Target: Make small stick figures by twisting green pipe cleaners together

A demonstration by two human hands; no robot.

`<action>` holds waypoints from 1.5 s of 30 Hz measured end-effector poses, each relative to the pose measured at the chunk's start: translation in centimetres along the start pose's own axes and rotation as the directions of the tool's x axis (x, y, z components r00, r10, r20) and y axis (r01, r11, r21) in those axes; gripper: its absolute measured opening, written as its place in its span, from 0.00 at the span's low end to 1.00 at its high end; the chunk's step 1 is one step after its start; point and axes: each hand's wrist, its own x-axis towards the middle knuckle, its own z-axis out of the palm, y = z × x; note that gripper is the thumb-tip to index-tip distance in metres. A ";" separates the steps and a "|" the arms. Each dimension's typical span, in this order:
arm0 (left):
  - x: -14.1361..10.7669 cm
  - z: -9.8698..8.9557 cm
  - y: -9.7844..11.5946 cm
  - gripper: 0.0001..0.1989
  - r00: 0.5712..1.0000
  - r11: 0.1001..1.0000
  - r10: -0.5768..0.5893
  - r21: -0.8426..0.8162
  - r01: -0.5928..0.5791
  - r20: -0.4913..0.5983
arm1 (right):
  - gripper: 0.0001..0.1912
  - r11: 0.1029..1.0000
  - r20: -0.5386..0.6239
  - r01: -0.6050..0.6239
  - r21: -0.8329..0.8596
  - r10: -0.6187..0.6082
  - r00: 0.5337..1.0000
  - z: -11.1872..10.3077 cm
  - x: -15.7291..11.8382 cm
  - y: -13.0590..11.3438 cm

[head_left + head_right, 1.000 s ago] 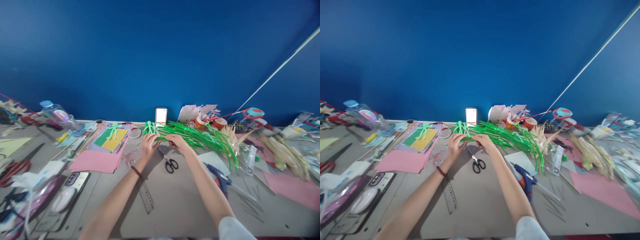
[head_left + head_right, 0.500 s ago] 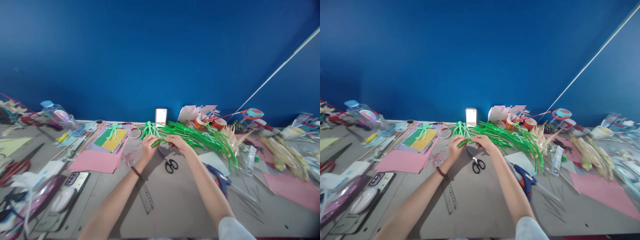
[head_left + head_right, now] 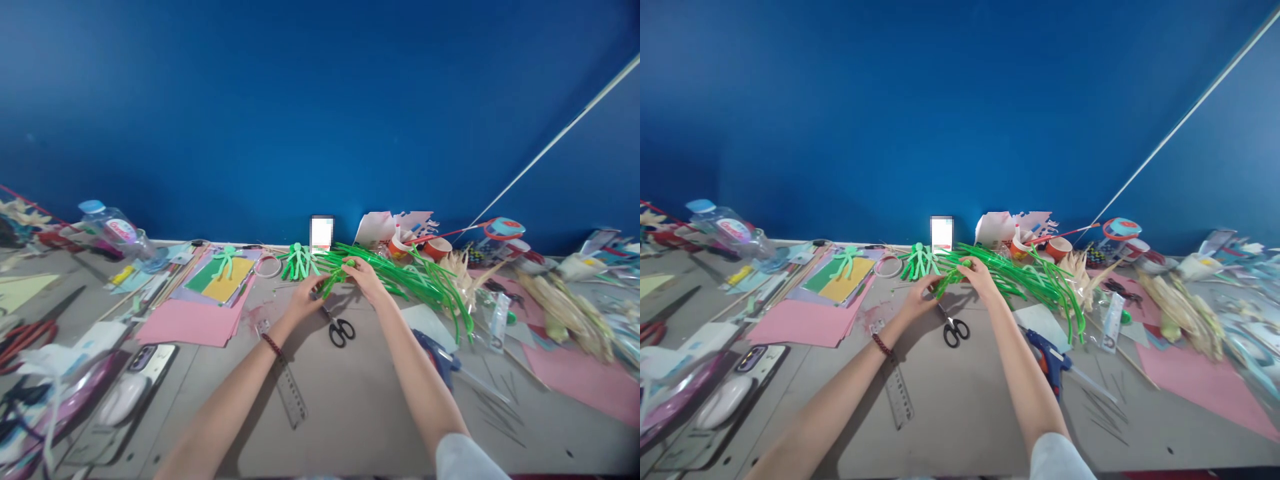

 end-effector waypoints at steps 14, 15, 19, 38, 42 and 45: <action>0.1 0.6 -0.3 0.11 0.938 0.835 -0.346 -0.468 0.291 -0.034 | 0.20 0.998 0.070 0.029 -0.049 -0.026 0.997 0.7 -0.4 -0.3; 0.2 0.6 -0.3 0.12 0.924 0.792 -0.381 -0.520 0.321 -0.010 | 0.19 0.998 0.082 0.028 -0.059 -0.023 0.996 0.9 -0.5 -0.3; 0.3 0.8 -0.2 0.14 0.904 0.707 -0.421 -0.599 0.375 0.069 | 0.16 0.994 0.161 0.042 -0.098 -0.026 0.987 1.7 -0.8 -0.1; 0.2 0.6 -0.4 0.09 0.887 0.746 -0.461 -0.553 0.371 -0.027 | 0.20 0.993 0.118 0.021 -0.120 -0.006 0.993 2.0 -0.8 0.4; 0.0 1.2 -1.0 0.06 0.926 0.836 -0.376 -0.443 0.323 -0.035 | 0.21 0.986 0.118 0.045 -0.162 -0.026 0.993 1.6 -0.7 0.4; -0.4 1.7 -1.2 0.07 0.959 0.939 -0.276 -0.231 0.254 -0.066 | 0.21 0.985 0.125 0.034 -0.169 -0.013 0.992 1.3 -0.7 0.3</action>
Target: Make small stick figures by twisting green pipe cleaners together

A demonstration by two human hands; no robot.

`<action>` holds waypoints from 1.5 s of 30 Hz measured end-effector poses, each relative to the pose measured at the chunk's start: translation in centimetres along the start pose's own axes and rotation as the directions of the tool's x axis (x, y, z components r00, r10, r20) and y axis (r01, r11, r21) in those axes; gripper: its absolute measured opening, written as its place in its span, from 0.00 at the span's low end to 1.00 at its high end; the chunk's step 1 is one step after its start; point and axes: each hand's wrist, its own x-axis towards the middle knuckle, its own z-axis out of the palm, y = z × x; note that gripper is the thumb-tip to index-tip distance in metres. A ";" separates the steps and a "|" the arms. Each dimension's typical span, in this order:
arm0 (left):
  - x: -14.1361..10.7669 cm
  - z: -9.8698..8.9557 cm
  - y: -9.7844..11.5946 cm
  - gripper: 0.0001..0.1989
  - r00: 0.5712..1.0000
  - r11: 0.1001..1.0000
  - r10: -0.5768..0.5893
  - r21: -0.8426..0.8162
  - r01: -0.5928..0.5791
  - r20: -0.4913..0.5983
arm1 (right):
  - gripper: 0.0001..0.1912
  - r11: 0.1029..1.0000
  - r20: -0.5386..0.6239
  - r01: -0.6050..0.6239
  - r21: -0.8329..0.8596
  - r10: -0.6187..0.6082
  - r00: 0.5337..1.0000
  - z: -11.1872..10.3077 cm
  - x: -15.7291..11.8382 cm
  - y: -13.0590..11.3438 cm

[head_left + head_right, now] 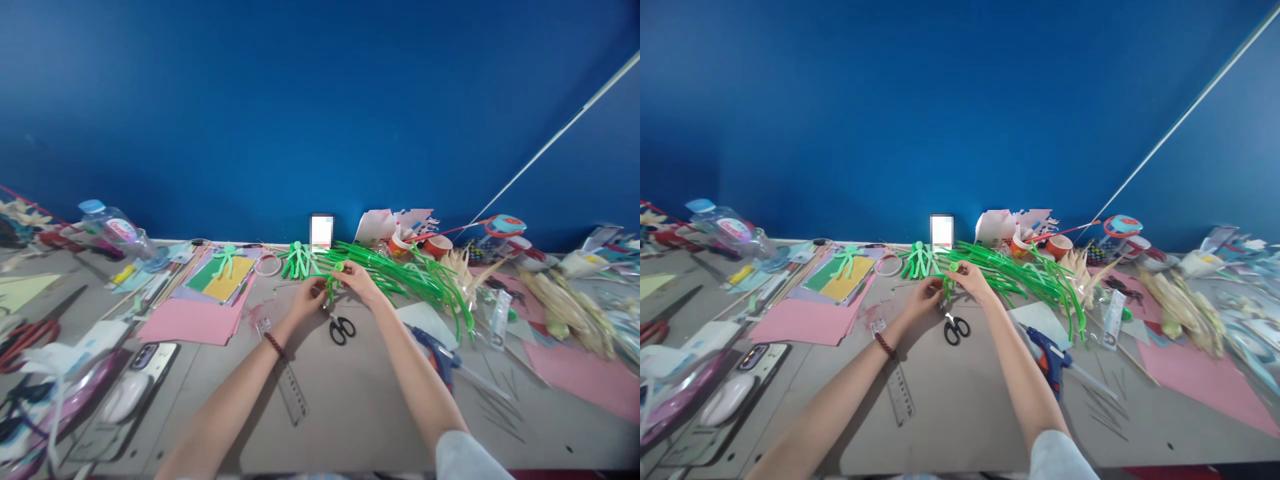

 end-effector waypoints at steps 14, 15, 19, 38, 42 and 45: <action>-0.3 0.0 -0.5 0.08 0.988 0.943 0.133 0.296 -0.151 0.081 | 0.19 0.997 0.120 -0.063 -0.046 0.068 0.990 -1.6 -0.4 -0.7; -0.3 0.0 -0.6 0.08 0.987 0.941 0.136 0.301 -0.155 0.084 | 0.18 0.997 0.132 -0.059 -0.052 0.066 0.989 -1.8 -0.4 -0.7; -0.4 0.0 -0.9 0.06 0.987 0.935 0.130 0.319 -0.153 0.094 | 0.15 0.997 0.221 -0.047 -0.056 0.058 0.973 -2.3 -0.4 -0.6; 0.2 0.1 1.9 0.10 0.959 0.852 -0.285 -0.454 0.260 0.014 | 0.10 0.993 0.248 -0.005 -0.120 0.035 0.968 -1.6 -0.4 -0.7; 0.1 0.1 2.4 0.10 0.946 0.805 -0.324 -0.523 0.280 0.007 | 0.10 0.984 0.227 -0.037 -0.175 0.077 0.971 -1.6 -0.1 -0.2; 0.1 0.3 2.5 0.10 0.931 0.746 -0.366 -0.600 0.288 -0.009 | 0.10 0.984 0.213 -0.031 -0.175 0.069 0.975 -1.4 -0.1 0.0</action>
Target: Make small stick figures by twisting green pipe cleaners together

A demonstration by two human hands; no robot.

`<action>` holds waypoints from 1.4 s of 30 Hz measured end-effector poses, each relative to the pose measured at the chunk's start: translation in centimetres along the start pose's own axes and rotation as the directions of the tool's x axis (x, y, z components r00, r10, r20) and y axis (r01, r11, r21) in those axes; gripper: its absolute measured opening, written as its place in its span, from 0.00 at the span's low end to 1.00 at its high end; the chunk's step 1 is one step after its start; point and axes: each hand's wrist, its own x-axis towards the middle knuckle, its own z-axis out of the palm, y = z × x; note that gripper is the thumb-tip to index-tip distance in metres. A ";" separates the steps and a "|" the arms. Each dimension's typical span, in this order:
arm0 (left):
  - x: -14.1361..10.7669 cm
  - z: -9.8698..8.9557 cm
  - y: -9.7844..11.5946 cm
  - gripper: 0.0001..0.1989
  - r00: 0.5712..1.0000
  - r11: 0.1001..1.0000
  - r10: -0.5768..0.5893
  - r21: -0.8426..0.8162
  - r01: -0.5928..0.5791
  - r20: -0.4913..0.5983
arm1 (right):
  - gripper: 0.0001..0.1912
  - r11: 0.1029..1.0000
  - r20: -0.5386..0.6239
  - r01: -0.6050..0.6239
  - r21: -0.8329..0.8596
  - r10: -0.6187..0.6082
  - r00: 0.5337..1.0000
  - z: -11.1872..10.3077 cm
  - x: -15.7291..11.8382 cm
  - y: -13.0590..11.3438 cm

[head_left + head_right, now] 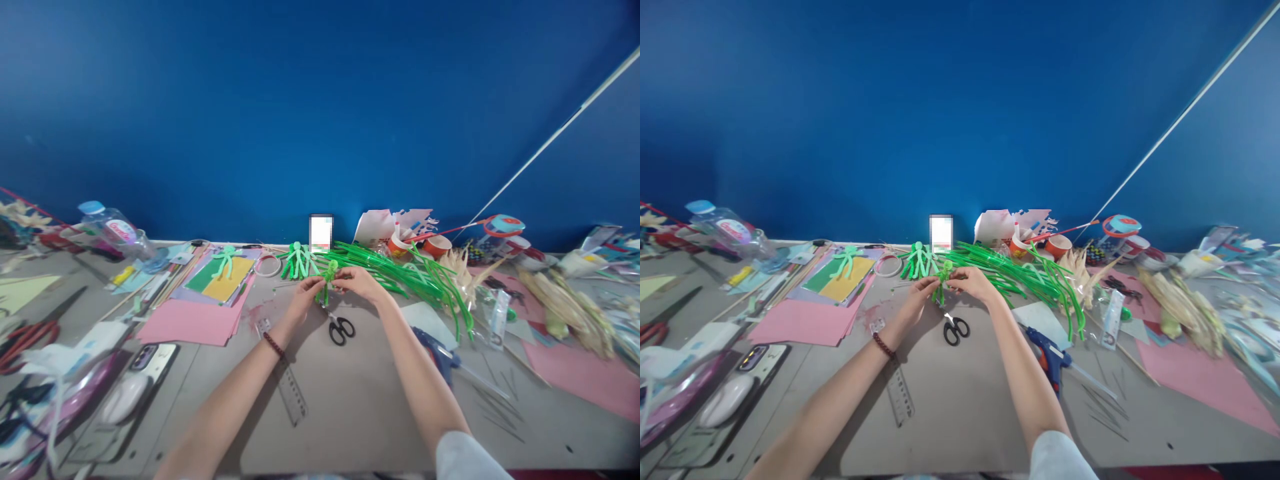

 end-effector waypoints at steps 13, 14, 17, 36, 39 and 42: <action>0.1 -0.8 1.8 0.11 0.986 0.996 -0.057 0.081 0.044 0.159 | 0.08 0.983 0.024 0.084 -0.163 -0.081 0.996 0.0 -0.3 -0.5; 0.1 -0.8 1.8 0.10 0.986 0.995 -0.052 0.098 0.037 0.158 | 0.08 0.982 0.022 0.078 -0.170 -0.076 0.997 0.1 -0.4 -0.6; 0.2 -0.6 1.7 0.09 0.991 0.991 -0.020 0.130 0.003 0.130 | 0.09 0.982 -0.009 0.048 -0.183 -0.051 0.999 0.4 -0.5 -0.9; 0.4 -0.4 1.3 0.12 0.998 0.995 0.015 0.099 -0.021 0.067 | 0.04 0.997 -0.156 0.031 -0.064 -0.041 0.987 1.6 0.2 -0.1; 0.3 -0.3 1.3 0.12 0.998 0.994 0.029 0.103 -0.035 0.060 | 0.04 0.997 -0.166 -0.025 0.067 0.036 0.985 1.8 0.3 -0.2; 0.4 -0.4 1.1 0.11 0.998 0.994 0.030 0.107 -0.035 0.046 | 0.03 0.981 -0.158 -0.086 0.173 0.114 0.981 1.9 0.2 -0.4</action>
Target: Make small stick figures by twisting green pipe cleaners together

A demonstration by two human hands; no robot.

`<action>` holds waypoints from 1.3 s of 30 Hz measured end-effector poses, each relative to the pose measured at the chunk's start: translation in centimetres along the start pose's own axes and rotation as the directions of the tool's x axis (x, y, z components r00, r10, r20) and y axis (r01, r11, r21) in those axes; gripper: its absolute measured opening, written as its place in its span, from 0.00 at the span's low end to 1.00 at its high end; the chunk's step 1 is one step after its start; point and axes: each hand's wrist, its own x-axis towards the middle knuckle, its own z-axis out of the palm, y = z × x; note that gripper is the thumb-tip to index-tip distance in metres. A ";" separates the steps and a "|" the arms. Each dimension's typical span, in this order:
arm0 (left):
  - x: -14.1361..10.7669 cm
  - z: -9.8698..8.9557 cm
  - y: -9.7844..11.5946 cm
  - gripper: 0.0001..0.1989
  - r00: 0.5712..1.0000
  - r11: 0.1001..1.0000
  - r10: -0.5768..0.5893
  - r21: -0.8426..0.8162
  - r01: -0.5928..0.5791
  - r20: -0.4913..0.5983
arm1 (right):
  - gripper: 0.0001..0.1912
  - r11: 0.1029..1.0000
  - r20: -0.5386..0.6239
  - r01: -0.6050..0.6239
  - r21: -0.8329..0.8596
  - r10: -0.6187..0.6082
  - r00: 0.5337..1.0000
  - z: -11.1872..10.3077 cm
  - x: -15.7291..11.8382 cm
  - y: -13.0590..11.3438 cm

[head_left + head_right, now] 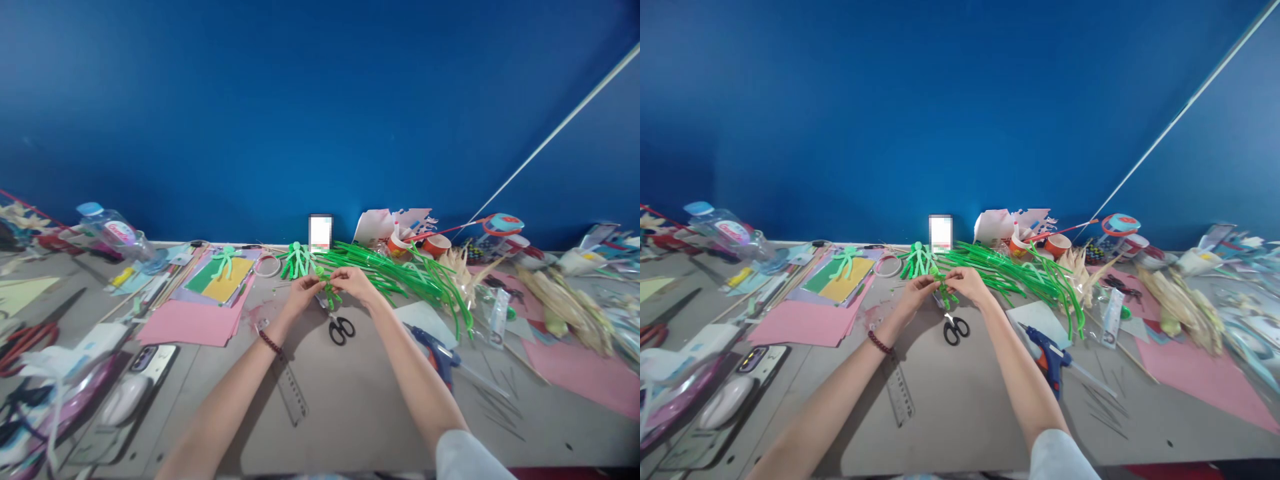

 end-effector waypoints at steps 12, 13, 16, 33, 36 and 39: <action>0.2 -0.5 0.0 0.08 0.999 1.000 -0.007 0.020 0.006 0.046 | 0.03 0.986 -0.020 -0.095 0.136 0.098 0.995 0.4 0.0 -0.1; 0.2 -0.5 0.0 0.08 0.999 1.000 -0.006 0.021 0.006 0.042 | 0.03 0.986 -0.008 -0.105 0.133 0.107 0.994 0.3 0.0 -0.1; 0.3 -0.6 -0.3 0.09 0.999 1.000 -0.015 0.015 0.014 0.033 | 0.04 0.986 0.019 -0.108 0.128 0.107 0.994 0.1 -0.1 -0.1; -0.2 -0.3 0.8 0.10 0.996 0.996 -0.075 -0.034 0.077 0.043 | 0.09 0.997 0.123 -0.050 0.062 0.042 0.992 -1.3 -0.2 -0.5; -0.3 -0.3 0.7 0.10 0.994 0.994 -0.090 -0.048 0.094 0.068 | 0.09 0.998 0.160 -0.044 0.041 0.037 0.987 -1.1 -0.1 -0.2; -0.4 -0.3 0.6 0.12 0.990 0.986 -0.128 -0.105 0.133 0.051 | 0.08 0.998 0.151 -0.055 0.041 0.048 0.987 -1.1 -0.1 -0.2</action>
